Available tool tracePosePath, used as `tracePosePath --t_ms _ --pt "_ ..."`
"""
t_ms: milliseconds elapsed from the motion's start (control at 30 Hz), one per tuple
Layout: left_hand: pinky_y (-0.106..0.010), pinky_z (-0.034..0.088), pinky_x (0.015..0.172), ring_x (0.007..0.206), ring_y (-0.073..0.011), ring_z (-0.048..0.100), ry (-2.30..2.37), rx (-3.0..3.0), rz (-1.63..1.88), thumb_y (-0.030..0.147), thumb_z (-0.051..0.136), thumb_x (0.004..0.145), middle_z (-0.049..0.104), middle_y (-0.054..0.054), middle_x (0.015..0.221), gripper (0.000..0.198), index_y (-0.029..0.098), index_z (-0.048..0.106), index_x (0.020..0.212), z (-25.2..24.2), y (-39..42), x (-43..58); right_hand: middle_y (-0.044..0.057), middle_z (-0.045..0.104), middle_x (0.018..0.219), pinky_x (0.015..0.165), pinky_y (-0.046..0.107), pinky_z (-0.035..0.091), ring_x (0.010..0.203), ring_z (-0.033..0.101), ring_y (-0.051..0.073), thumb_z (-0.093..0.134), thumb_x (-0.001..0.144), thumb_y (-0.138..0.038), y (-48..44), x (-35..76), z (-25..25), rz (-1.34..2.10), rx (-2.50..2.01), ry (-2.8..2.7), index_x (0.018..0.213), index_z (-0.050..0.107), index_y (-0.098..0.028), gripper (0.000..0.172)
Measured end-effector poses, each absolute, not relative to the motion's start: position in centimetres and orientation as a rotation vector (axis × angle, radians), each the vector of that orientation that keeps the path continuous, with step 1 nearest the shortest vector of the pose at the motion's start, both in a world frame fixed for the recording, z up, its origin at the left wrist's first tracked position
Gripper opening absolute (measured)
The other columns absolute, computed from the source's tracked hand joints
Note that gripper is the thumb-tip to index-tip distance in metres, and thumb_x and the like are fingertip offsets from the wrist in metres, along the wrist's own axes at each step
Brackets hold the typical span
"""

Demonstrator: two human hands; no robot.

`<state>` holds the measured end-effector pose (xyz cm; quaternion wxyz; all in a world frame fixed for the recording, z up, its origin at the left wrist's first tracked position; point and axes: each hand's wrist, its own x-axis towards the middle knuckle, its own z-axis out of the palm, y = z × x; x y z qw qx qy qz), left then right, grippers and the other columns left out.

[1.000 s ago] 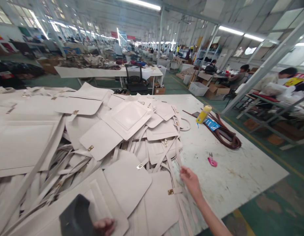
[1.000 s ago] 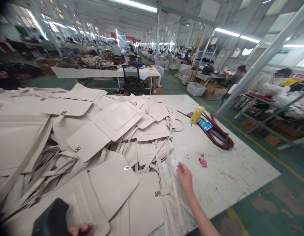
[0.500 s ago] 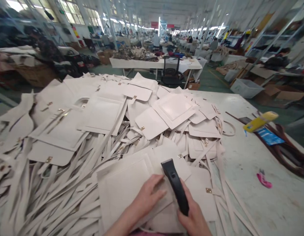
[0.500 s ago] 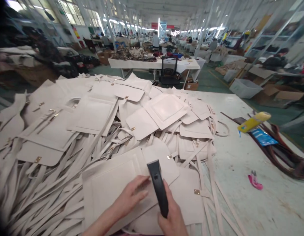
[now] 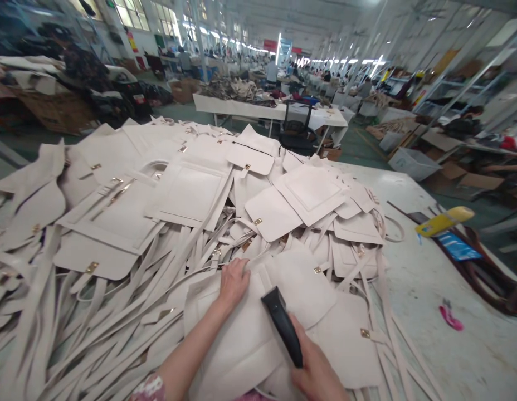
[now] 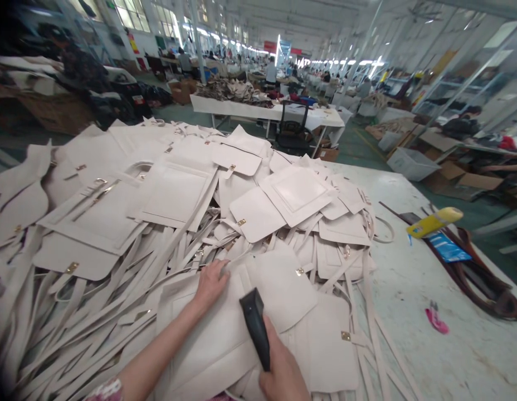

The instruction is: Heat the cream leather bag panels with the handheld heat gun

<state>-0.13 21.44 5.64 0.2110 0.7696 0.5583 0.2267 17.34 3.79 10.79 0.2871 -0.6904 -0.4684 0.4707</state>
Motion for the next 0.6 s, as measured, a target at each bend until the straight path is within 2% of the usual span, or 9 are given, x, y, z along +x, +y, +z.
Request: tracePosePath --t_ms 67,133,200,267,333,367,433,500,600 --pt "-0.039 0.038 0.083 0.092 -0.0227 0.052 1.51 2.125 0.658 0.015 0.044 0.073 0.057 -0.005 0.091 0.03 0.019 0.055 0.101 5.5 21.7 -0.5 0.004 0.048 0.13 0.095 0.032 0.034 0.117 0.043 0.023 0.044 0.05 -0.005 5.9 16.5 11.3 1.19 -1.802 -1.243 0.136 0.029 -0.021 0.088" --pt "-0.038 0.038 0.087 0.097 -0.022 0.05 1.501 2.102 0.722 0.013 0.044 0.072 0.054 -0.006 0.099 0.035 0.018 0.052 0.106 5.6 21.8 -0.9 0.001 0.038 0.136 0.101 0.031 0.026 0.123 0.034 0.018 0.042 0.055 -0.005 7.2 16.6 12.2 1.131 -1.77 -1.23 0.138 0.019 -0.023 0.088" --pt "-0.039 0.034 0.093 0.107 -0.0228 0.043 1.519 2.075 0.805 0.012 0.043 0.071 0.047 -0.009 0.11 0.043 0.016 0.045 0.114 5.8 21.5 -1.1 -0.001 0.036 0.138 0.101 0.03 0.026 0.124 0.033 0.017 0.042 0.058 -0.006 7.5 17.2 13.0 1.109 -1.746 -1.231 0.138 0.018 -0.024 0.086" --pt "-0.04 0.03 0.097 0.114 -0.0241 0.037 1.53 2.061 0.858 0.011 0.042 0.071 0.04 -0.012 0.117 0.048 0.014 0.041 0.118 6.1 20.8 -1.0 0.001 0.048 0.128 0.09 0.029 0.039 0.112 0.047 0.021 0.043 0.055 -0.006 7.5 18.1 13.5 1.146 -1.74 -1.241 0.136 0.026 -0.023 0.084" --pt "-0.041 0.029 0.097 0.114 -0.0246 0.036 1.514 2.07 0.85 0.01 0.042 0.07 0.04 -0.012 0.116 0.047 0.014 0.042 0.117 6.5 19.6 -0.5 0.002 0.066 0.099 0.066 0.028 0.049 0.082 0.062 0.023 0.044 0.052 -0.005 8.0 18.6 13.4 1.201 -1.748 -1.243 0.135 0.031 -0.022 0.085" --pt "-0.04 0.03 0.096 0.112 -0.0245 0.037 1.498 2.08 0.825 0.009 0.043 0.068 0.042 -0.011 0.114 0.047 0.015 0.044 0.115 6.6 19.0 -0.2 0.0 0.068 0.081 0.054 0.027 0.048 0.064 0.062 0.021 0.044 0.053 -0.006 8.5 18.7 13.2 1.222 -1.754 -1.24 0.135 0.03 -0.021 0.085" --pt "-0.038 0.032 0.093 0.107 -0.0241 0.041 1.469 2.097 0.747 0.008 0.045 0.066 0.047 -0.009 0.109 0.047 0.017 0.048 0.112 6.9 18.2 0.5 -0.005 0.061 0.056 0.038 0.024 0.041 0.041 0.053 0.018 0.045 0.054 -0.006 10.1 18.4 12.5 1.247 -1.759 -1.232 0.136 0.026 -0.02 0.085" --pt "-0.038 0.034 0.089 0.103 -0.0245 0.044 1.477 2.087 0.663 0.009 0.046 0.065 0.051 -0.009 0.104 0.046 0.019 0.049 0.11 7.1 17.9 0.8 -0.008 0.054 0.046 0.034 0.023 0.036 0.034 0.046 0.016 0.047 0.055 -0.007 11.9 17.8 12.1 1.244 -1.753 -1.225 0.136 0.027 -0.02 0.084" --pt "-0.037 0.035 0.087 0.101 -0.0251 0.047 1.523 2.028 0.562 0.012 0.047 0.066 0.054 -0.01 0.104 0.044 0.019 0.05 0.109 7.6 18.7 0.4 -0.008 0.055 0.047 0.036 0.023 0.037 0.035 0.046 0.016 0.049 0.058 -0.01 12.8 17.2 12.4 1.205 -1.733 -1.208 0.136 0.027 -0.02 0.081"
